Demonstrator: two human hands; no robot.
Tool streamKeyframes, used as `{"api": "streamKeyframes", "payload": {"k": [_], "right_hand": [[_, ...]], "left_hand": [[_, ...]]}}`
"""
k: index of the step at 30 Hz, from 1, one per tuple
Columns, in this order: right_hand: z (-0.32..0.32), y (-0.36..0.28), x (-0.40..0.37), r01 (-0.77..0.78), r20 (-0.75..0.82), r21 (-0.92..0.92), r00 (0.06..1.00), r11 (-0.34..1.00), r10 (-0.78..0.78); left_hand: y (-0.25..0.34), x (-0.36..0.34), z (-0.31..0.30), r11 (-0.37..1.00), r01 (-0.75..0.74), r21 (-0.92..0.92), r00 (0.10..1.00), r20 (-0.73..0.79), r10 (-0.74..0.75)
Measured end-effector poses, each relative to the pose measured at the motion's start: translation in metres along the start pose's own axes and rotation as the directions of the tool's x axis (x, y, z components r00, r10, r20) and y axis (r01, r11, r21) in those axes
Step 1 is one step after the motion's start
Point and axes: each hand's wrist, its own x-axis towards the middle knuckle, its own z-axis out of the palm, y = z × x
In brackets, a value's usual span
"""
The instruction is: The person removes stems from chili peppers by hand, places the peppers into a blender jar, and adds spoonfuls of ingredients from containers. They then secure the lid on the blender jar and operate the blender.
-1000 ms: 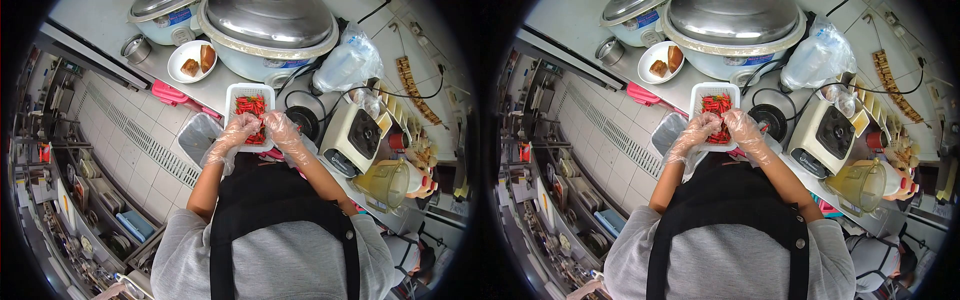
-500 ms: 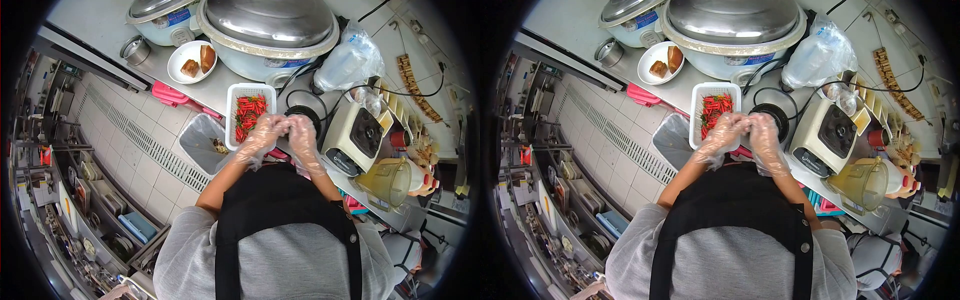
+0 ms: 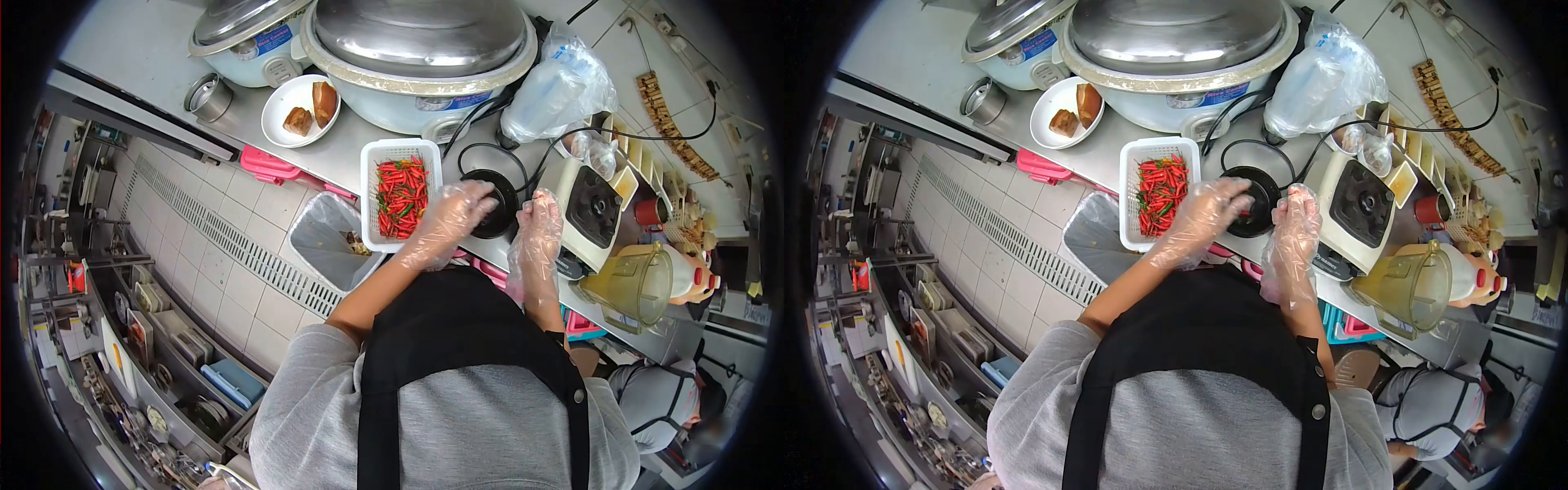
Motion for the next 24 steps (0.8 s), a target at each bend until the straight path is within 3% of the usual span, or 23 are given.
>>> {"api": "streamKeyframes", "payload": {"k": [1,3,5,6,8,9,10,14,15,17,20,24], "right_hand": [[-0.001,-0.001,-0.001,0.004,-0.005,0.001,1.000,1.000,-0.004],[-0.004,-0.004,-0.001,0.005,0.066,-0.037,0.998,0.999,-0.003],[-0.009,0.001,-0.002,-0.011,0.121,-0.045,0.993,0.999,0.016],[-0.010,0.005,-0.003,-0.031,0.179,-0.054,0.983,0.998,0.040],[-0.008,0.017,-0.005,-0.072,0.224,-0.063,0.971,0.995,0.084],[-0.004,0.023,-0.007,-0.111,0.267,-0.074,0.955,0.991,0.127],[0.003,0.031,-0.012,-0.056,0.247,-0.135,0.965,0.989,0.088],[0.038,0.035,-0.020,-0.167,0.281,-0.339,0.921,0.926,0.269],[0.036,0.045,-0.014,0.007,0.433,-0.356,0.887,0.934,0.159],[0.039,0.058,-0.007,-0.034,0.428,-0.475,0.864,0.879,0.266],[0.049,0.071,-0.002,0.104,0.470,-0.541,0.860,0.835,0.197],[0.063,0.076,0.003,0.099,0.404,-0.710,0.868,0.697,0.289]], "left_hand": [[-0.001,0.004,-0.012,0.998,0.070,0.003,0.997,0.030,-0.070],[-0.028,0.002,-0.026,0.962,0.090,0.258,0.996,-0.037,-0.084],[-0.068,-0.006,-0.033,0.803,0.160,0.574,0.987,-0.085,-0.136],[-0.075,-0.009,-0.038,0.803,0.158,0.575,0.987,-0.084,-0.134],[-0.088,-0.016,-0.043,0.775,0.395,0.493,0.904,-0.059,-0.423],[-0.096,-0.018,-0.041,0.774,0.395,0.494,0.904,-0.061,-0.422],[-0.104,-0.020,-0.040,0.792,0.391,0.469,0.912,-0.079,-0.403],[-0.120,-0.027,-0.033,0.819,0.329,0.470,0.943,-0.121,-0.309],[-0.113,-0.027,-0.036,0.819,0.328,0.471,0.944,-0.120,-0.309],[-0.101,-0.028,-0.040,0.770,0.186,0.610,0.980,-0.174,-0.099],[-0.146,-0.030,-0.029,0.740,0.158,0.654,0.987,-0.125,-0.100],[-0.158,-0.024,-0.032,0.664,0.128,0.736,0.991,-0.063,-0.122]]}}
